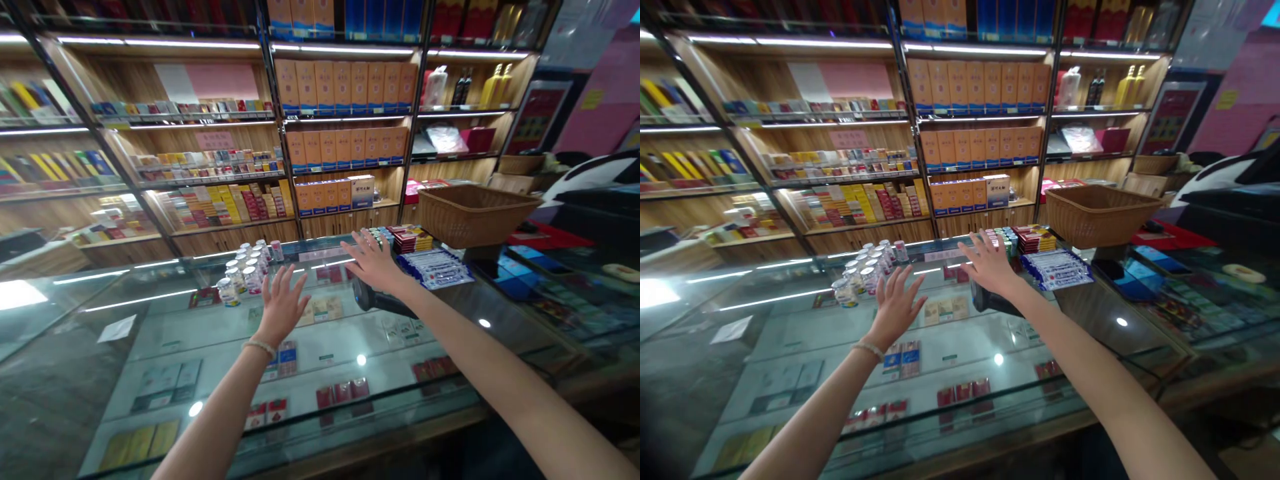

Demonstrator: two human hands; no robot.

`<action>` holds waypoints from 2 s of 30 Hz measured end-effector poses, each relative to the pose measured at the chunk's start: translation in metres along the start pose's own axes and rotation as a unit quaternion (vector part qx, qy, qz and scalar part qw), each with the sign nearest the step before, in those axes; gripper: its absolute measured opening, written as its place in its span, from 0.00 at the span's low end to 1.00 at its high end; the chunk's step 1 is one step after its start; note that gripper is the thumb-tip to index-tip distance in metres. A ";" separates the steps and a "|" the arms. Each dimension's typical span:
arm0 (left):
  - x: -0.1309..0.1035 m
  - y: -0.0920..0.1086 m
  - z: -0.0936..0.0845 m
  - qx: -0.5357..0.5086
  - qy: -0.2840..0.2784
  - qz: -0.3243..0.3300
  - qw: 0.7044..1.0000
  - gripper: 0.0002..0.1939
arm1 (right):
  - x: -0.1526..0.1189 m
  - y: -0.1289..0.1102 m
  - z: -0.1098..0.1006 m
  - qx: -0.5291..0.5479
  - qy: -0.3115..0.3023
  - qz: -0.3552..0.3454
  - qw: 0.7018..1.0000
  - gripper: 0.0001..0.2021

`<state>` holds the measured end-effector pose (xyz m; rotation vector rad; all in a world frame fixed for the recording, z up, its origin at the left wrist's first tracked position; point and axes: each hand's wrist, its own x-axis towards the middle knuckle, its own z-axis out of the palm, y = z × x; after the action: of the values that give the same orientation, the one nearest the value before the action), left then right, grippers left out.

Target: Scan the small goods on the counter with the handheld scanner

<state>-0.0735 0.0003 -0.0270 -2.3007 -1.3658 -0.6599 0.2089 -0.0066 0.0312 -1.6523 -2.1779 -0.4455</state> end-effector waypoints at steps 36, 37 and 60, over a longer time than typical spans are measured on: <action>0.138 0.106 0.019 -0.047 0.006 0.029 0.998 0.22 | -0.027 0.096 0.040 -0.003 0.091 0.123 0.988 0.25; 0.144 0.110 0.023 -0.049 0.002 0.032 0.998 0.22 | -0.026 0.097 0.042 -0.001 0.097 0.123 0.988 0.25; 0.188 0.130 0.065 -0.074 0.003 0.093 0.993 0.10 | -0.022 0.104 0.052 0.025 0.089 0.150 0.984 0.26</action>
<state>0.1330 0.1095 0.0162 -2.5008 -1.1145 -0.7284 0.3095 0.0263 -0.0224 -1.7989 -1.7630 -0.4284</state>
